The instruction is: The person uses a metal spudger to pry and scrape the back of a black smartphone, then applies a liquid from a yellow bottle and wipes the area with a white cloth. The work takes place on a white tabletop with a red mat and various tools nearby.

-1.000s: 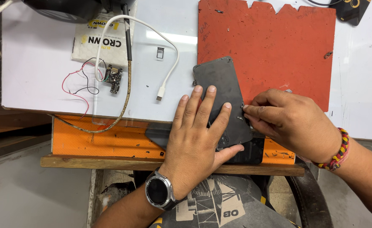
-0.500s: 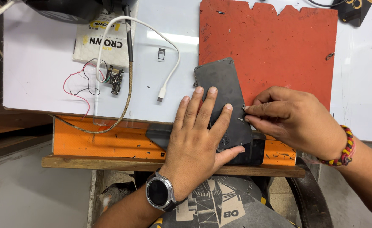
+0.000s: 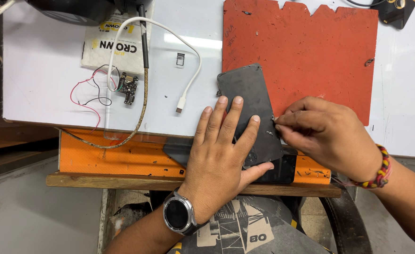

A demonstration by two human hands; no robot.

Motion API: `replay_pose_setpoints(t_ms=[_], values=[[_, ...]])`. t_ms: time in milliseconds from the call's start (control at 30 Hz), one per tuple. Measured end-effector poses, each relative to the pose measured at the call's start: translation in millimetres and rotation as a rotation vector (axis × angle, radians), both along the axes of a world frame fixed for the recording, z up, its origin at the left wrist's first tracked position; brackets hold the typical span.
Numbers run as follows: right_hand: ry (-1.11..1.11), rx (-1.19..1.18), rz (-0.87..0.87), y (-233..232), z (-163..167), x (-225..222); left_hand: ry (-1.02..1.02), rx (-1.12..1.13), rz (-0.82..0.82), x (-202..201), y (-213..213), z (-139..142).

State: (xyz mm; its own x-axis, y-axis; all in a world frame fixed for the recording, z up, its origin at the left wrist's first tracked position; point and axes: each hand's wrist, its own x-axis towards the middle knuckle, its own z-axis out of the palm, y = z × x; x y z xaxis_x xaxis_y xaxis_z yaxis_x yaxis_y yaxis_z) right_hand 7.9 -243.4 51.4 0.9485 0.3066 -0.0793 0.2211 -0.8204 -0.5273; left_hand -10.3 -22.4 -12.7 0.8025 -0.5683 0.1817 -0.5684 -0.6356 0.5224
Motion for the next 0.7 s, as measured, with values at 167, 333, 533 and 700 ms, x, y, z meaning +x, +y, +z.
replay_pose_setpoints(t_ms=[167,333,533,700], values=[[-0.025,0.011,0.009,-1.1,-0.2,-2.5,0.002,0.006,-0.006,0.6,0.2,-0.5],[-0.005,-0.036,-0.012,-1.1,-3.1,-5.6,-0.004,0.004,-0.004,0.5,0.2,0.3],[0.019,0.008,-0.014,-5.7,-4.7,-1.6,0.002,0.006,-0.002,1.3,0.1,1.5],[-0.013,0.028,0.037,-4.5,-2.6,-1.2,-0.009,-0.002,-0.003,1.8,0.9,2.2]])
